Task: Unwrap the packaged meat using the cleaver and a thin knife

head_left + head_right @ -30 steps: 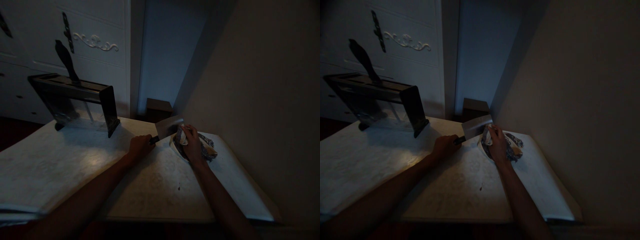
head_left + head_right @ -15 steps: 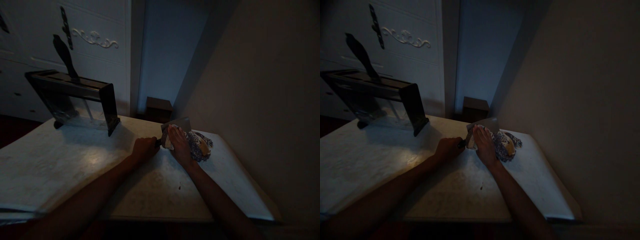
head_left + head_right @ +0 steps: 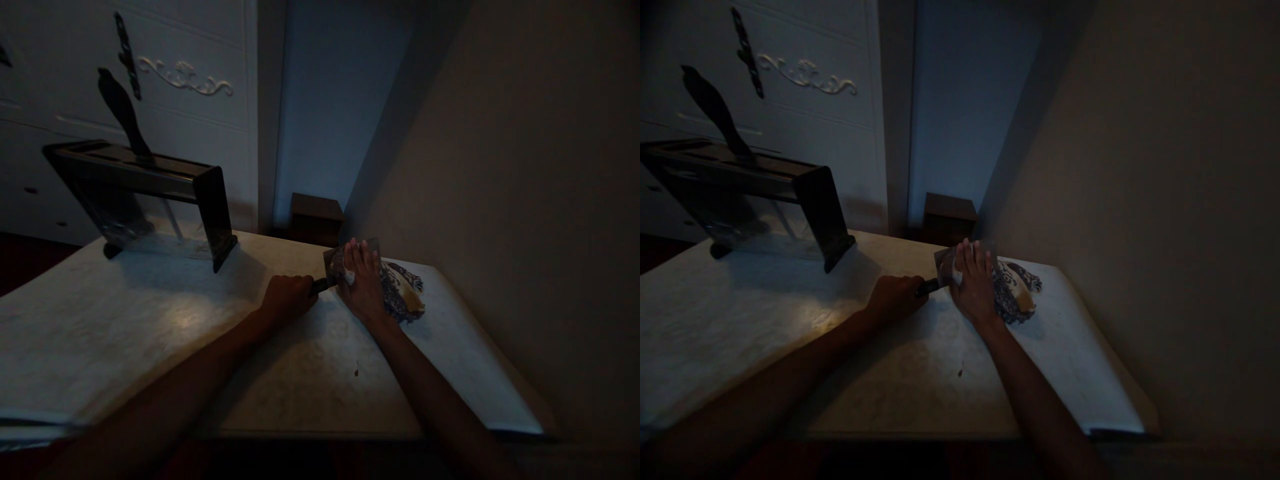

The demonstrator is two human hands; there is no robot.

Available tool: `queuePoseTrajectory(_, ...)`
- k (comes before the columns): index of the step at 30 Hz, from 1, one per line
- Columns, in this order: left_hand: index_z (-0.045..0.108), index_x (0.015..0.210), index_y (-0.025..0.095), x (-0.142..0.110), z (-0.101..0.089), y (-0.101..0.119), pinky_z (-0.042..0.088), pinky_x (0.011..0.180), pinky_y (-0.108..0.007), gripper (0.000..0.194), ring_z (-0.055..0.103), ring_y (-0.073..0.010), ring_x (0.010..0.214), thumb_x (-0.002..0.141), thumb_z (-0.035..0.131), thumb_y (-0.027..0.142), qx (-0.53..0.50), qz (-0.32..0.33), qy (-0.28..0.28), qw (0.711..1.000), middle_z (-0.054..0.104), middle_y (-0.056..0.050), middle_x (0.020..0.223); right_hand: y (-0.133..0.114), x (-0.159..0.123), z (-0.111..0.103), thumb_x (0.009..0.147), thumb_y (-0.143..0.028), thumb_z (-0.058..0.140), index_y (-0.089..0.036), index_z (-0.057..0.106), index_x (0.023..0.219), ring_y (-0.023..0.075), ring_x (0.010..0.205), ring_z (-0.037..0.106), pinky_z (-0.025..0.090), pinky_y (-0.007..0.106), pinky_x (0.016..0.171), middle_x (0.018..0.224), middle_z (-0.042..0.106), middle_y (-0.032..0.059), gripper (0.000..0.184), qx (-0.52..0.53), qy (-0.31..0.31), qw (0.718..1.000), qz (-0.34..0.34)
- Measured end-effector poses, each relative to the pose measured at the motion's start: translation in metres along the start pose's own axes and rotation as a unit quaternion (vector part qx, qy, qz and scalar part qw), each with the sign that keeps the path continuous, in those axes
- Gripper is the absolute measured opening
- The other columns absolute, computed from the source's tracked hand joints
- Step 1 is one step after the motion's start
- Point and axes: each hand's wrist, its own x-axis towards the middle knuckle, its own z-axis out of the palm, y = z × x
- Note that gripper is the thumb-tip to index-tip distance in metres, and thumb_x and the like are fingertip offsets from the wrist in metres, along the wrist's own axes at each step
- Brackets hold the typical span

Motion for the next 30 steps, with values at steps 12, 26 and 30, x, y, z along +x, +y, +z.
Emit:
queuePoseTrajectory(12,0.070,0.104,0.018,-0.001,-0.002,0.001,0.046,0.071,-0.037,0.035,0.071,-0.0296,0.087,0.088,0.048,0.040,-0.011,-0.010,-0.013,1.000,0.075,-0.012,0.096,0.021,0.003,0.003,0.100,-0.043,0.029,-0.008,0.025,0.152,0.0291,0.147,0.025,0.021,0.054,0.117,0.156,0.032,0.0206,0.063,0.002,0.035,0.992,0.119)
queuePoseTrajectory(26,0.071,0.099,0.020,0.001,0.006,-0.004,0.045,0.071,-0.035,0.036,0.070,-0.0278,0.085,0.087,0.046,0.041,-0.019,-0.021,-0.004,1.000,0.075,-0.010,0.093,0.033,0.001,0.004,0.099,-0.041,0.030,-0.005,0.028,0.150,0.0332,0.143,0.032,0.028,0.055,0.113,0.151,0.038,0.0248,0.062,-0.020,0.061,0.986,0.155)
queuePoseTrajectory(30,0.072,0.098,0.019,0.001,0.008,-0.004,0.045,0.070,-0.035,0.036,0.070,-0.0283,0.085,0.086,0.046,0.041,-0.024,-0.027,0.004,0.999,0.075,-0.010,0.092,0.029,0.001,0.005,0.099,-0.039,0.033,-0.003,0.029,0.149,0.0336,0.144,0.031,0.025,0.054,0.115,0.152,0.036,0.0247,0.063,-0.021,0.048,0.987,0.149)
